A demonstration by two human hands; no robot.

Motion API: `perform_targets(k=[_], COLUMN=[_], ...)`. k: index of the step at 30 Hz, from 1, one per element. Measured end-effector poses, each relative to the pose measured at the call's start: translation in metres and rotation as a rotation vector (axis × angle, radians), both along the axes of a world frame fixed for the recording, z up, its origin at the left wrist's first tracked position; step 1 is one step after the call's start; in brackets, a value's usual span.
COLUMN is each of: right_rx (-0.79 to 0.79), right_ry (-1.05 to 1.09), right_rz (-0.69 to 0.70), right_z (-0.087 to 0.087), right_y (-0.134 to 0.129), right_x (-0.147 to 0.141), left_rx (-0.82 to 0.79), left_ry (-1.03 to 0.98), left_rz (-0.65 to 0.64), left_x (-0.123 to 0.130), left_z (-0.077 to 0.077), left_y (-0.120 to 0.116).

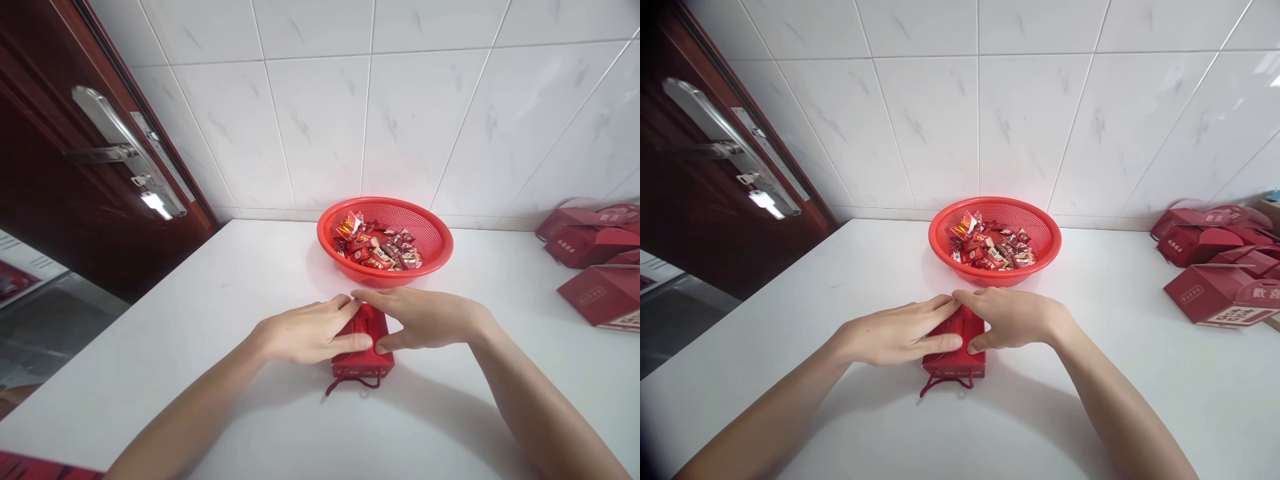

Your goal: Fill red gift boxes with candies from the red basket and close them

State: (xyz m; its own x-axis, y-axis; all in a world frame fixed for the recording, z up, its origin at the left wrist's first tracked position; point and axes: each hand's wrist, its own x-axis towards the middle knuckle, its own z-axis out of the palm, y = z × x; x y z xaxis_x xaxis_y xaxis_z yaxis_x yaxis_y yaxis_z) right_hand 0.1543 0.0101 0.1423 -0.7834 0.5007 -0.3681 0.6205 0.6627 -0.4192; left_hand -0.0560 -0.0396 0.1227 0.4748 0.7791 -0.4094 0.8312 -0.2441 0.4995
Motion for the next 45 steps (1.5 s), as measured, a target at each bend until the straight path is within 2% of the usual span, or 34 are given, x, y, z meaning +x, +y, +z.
perform_targets(k=[3,11,18,24,27,33,37,39,41,45], right_rx=[0.006,0.011,-0.049,-0.118,-0.111,-0.111,-0.303,-0.374,-0.313,-0.030], right_ry=[-0.031,-0.024,-0.011,0.000,0.038,0.324,0.621,0.686,0.694,0.622], right_rz=[0.001,0.002,-0.021,-0.022,0.013,0.090,0.112,0.128,0.128,0.043], right_z=[0.000,-0.003,-0.006,-0.013,-0.017,-0.017,-0.020,-0.022,-0.024,-0.026], right_y=[0.000,0.002,0.009,0.020,0.025,0.024,0.022,0.022,0.023,0.024], right_x=[0.000,0.000,0.000,0.002,0.002,0.001,0.000,-0.001,-0.002,-0.005], left_rx=[0.008,0.053,-0.061,-0.187,-0.215,-0.239,-0.172,-0.128,-0.121,-0.083], left_ry=[-0.014,-0.034,-0.176,-0.390,-0.578,-0.832,-0.928,-0.958,-0.985,-1.034], left_rz=[-0.023,0.016,0.093,0.341,0.448,0.600,0.568,0.582,0.614,0.643], left_x=[-0.002,0.000,-0.001,-0.011,-0.011,0.000,0.004,0.005,0.005,0.005], left_z=[-0.001,-0.004,-0.006,-0.033,-0.047,-0.064,-0.069,-0.071,-0.074,-0.081], left_y=[0.002,0.007,0.016,0.011,0.003,-0.012,-0.017,-0.018,-0.019,-0.019])
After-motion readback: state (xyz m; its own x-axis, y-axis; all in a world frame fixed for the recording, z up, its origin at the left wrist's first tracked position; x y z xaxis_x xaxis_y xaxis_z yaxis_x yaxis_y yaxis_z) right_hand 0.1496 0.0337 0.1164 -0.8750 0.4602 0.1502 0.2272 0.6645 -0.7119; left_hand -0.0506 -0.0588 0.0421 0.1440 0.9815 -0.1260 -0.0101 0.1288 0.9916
